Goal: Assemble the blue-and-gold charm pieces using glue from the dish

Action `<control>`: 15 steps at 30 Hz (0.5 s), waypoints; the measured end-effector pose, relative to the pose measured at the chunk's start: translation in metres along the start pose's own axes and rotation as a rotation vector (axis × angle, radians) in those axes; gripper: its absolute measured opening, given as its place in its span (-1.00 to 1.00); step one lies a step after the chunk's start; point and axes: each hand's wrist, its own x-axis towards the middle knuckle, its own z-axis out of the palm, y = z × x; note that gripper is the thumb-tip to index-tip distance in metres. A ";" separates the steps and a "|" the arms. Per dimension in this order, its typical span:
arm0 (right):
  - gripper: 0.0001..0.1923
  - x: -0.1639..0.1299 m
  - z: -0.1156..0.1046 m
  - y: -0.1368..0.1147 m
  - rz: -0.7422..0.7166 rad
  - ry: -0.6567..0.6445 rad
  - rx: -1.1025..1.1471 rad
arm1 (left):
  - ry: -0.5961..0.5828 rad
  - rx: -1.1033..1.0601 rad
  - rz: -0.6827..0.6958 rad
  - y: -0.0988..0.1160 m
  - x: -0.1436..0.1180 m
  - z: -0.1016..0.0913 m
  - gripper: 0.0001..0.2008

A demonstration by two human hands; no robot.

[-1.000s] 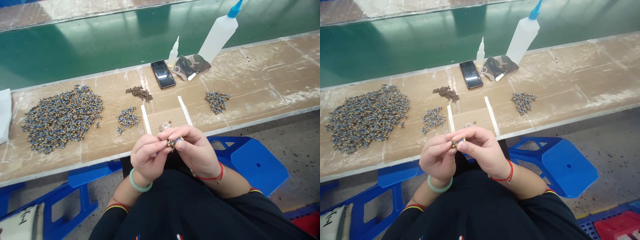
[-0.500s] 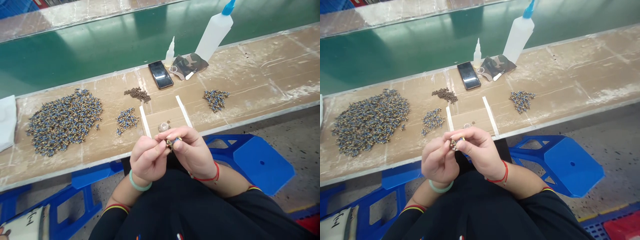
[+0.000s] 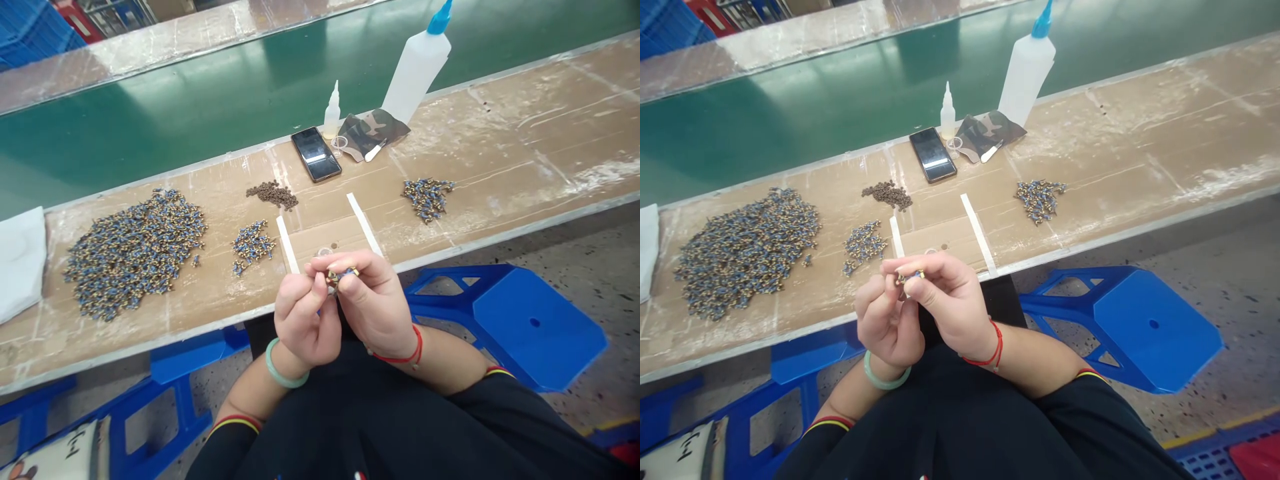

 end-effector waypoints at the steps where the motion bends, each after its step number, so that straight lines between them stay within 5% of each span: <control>1: -0.81 0.000 0.000 0.000 -0.009 -0.007 0.009 | 0.005 -0.023 -0.005 -0.001 -0.001 0.001 -0.51; 7: -0.86 -0.001 -0.002 0.000 -0.091 -0.024 -0.007 | 0.010 -0.117 0.004 -0.005 -0.001 0.007 -0.51; 15: -0.86 0.005 -0.006 -0.009 -0.188 0.057 -0.111 | -0.135 -0.170 -0.048 -0.002 0.003 0.008 -0.34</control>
